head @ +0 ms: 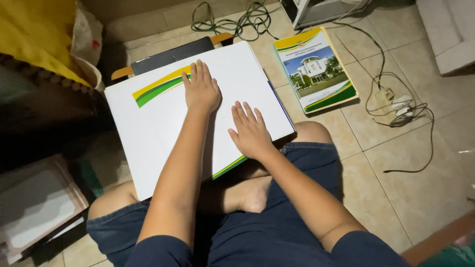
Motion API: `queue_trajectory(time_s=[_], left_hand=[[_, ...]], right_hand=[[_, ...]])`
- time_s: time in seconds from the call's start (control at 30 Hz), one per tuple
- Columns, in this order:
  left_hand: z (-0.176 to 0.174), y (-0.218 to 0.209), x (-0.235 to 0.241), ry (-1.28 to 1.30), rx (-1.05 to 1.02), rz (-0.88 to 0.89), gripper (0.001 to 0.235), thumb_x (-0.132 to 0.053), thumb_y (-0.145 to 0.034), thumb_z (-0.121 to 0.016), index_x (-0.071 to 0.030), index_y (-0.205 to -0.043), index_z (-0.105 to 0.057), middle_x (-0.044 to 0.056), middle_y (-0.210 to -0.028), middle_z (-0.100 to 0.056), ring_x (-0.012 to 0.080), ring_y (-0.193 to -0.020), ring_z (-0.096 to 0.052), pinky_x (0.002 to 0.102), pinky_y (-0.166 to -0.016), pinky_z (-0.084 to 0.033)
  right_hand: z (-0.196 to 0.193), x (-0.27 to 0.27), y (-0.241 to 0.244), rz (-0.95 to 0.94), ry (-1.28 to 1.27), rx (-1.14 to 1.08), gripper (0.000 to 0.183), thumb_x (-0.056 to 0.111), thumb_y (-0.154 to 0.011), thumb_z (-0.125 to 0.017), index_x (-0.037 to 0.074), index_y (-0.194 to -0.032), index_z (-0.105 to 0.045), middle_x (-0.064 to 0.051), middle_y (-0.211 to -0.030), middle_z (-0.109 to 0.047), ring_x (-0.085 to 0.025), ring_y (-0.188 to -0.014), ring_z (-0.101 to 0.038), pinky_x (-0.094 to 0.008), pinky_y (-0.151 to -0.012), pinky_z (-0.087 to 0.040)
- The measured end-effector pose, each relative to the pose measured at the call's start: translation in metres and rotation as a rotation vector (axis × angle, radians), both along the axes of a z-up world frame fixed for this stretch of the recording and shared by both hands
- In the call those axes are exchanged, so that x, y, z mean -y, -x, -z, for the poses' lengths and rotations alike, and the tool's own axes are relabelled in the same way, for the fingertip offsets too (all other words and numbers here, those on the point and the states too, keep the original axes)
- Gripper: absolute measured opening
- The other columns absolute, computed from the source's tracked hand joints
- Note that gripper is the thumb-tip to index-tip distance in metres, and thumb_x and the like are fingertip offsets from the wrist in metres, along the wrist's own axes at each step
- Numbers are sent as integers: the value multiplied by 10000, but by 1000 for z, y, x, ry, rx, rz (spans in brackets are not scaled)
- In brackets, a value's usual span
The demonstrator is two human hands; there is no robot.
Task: Pressing and flattening booklet pages by hand to ensure they are properly creased
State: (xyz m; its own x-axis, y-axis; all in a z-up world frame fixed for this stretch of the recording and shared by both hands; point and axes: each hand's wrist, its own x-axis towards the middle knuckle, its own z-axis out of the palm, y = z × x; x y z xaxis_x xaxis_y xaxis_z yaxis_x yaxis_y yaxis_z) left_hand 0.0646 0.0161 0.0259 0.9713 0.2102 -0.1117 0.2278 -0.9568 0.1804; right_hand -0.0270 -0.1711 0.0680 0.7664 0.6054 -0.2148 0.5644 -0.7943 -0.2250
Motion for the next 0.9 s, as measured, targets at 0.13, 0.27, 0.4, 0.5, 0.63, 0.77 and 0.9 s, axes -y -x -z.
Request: queue_trajectory(time_s=[0.13,0.27,0.4,0.5,0.63,0.77,0.9], left_hand=[[-3,38,8,-22,48,19,633,-319,-1059,-215,-38,-1624,-265,128,-1718,-219,281,-1595,-143,553,-1272,-71],[-1,62,7,66,215,8,571,-215,-1021,-352,-25,-1554,-426,135,-1657,-370,292,-1554,-279,526,-1251,-192],[8,63,7,88,302,-21,561,-182,-971,-412,-32,-1505,-497,131,-1610,-446,296,-1525,-338,519,-1234,-238],[16,60,5,91,334,-26,555,-173,-957,-443,-29,-1486,-526,137,-1591,-472,299,-1510,-361,519,-1222,-258],[20,57,2,105,352,-28,542,-164,-952,-468,-31,-1471,-549,140,-1580,-486,301,-1504,-372,520,-1213,-264],[29,51,-2,140,381,-46,514,-157,-949,-459,-47,-1435,-583,123,-1552,-519,286,-1485,-400,505,-1208,-276],[25,52,-1,140,393,-48,496,-169,-955,-453,-50,-1413,-604,118,-1537,-538,280,-1474,-419,492,-1204,-284]], right_hand=[[3,0,0,-5,-8,12,675,401,-1075,-299,-14,-1603,-230,-211,-1691,-177,-352,-1574,-104,-534,-1237,-29],[9,-1,-2,-6,3,21,686,414,-1070,-307,-4,-1607,-219,-213,-1693,-162,-357,-1575,-93,-548,-1236,-21],[-1,-12,-10,-16,21,-9,690,427,-1077,-292,-4,-1610,-211,-211,-1698,-149,-364,-1578,-77,-563,-1238,-12],[6,-27,-31,-35,17,-4,690,436,-1079,-290,17,-1618,-190,-189,-1706,-121,-352,-1581,-58,-570,-1241,-9],[15,-53,-63,-25,-8,-7,664,415,-1090,-246,32,-1628,-180,-170,-1714,-105,-344,-1585,-49,-569,-1248,-9],[8,-68,-75,-22,-20,10,632,367,-1107,-256,15,-1626,-180,-187,-1710,-113,-345,-1584,-56,-573,-1246,-6],[1,-64,-67,-9,-30,-2,616,345,-1113,-250,7,-1624,-181,-188,-1709,-122,-345,-1584,-62,-555,-1256,-10]])
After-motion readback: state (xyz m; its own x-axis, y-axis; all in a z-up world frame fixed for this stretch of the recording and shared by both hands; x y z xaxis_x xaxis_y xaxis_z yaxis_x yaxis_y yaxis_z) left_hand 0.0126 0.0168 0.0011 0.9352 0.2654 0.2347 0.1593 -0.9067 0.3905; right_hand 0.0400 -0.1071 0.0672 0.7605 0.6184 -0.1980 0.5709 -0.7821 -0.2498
